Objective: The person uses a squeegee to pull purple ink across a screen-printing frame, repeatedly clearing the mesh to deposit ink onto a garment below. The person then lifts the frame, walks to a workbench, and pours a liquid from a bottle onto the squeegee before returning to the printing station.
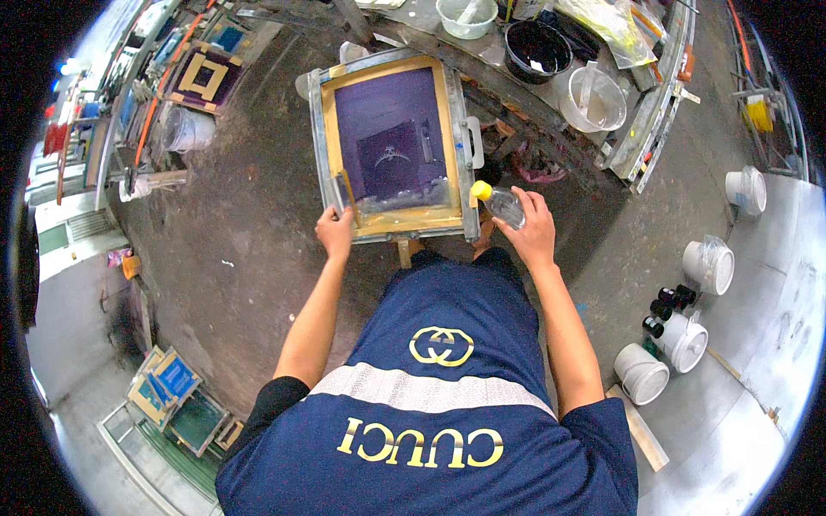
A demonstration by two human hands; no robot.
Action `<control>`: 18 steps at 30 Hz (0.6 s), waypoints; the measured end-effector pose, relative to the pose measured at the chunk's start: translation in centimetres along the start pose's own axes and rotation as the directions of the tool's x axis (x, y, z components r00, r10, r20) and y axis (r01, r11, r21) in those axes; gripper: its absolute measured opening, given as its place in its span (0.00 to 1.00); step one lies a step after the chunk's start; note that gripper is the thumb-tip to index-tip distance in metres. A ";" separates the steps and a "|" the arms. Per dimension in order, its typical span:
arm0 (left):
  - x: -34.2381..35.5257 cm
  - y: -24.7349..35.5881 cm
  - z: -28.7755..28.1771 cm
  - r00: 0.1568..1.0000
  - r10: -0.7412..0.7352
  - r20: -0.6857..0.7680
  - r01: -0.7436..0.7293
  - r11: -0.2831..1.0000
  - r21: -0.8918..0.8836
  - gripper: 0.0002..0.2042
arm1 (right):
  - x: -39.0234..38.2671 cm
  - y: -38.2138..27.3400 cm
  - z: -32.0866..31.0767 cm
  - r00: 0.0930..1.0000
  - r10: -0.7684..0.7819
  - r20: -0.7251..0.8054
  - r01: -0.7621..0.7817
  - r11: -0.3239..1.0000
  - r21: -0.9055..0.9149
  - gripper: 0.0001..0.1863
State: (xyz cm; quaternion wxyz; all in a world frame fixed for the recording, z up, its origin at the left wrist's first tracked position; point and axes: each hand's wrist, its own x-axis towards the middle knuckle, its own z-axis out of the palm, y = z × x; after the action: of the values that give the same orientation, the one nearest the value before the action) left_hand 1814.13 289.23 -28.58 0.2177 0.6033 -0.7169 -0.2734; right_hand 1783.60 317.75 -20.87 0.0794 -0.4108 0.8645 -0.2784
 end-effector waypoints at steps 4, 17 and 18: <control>-2.3 2.8 4.0 0.981 -0.023 0.191 0.069 0.970 -0.235 0.12 | 0.4 -1.0 0.2 1.000 -0.017 -0.014 0.017 1.000 0.018 0.38; -3.0 1.0 2.0 0.816 0.517 0.260 -0.540 0.842 0.021 0.22 | -1.4 0.4 -0.6 0.999 0.027 -0.038 -0.027 1.000 0.012 0.38; -3.5 1.8 3.0 0.809 0.528 0.258 -0.548 0.836 0.008 0.25 | -1.6 0.3 -0.5 0.999 0.036 -0.038 -0.035 0.999 0.015 0.38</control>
State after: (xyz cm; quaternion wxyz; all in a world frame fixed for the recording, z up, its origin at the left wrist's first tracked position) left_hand 1811.50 293.31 -29.60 0.1710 0.3453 -0.8901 -0.2433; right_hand 1784.27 319.34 -20.78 0.0707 -0.3895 0.8710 -0.2908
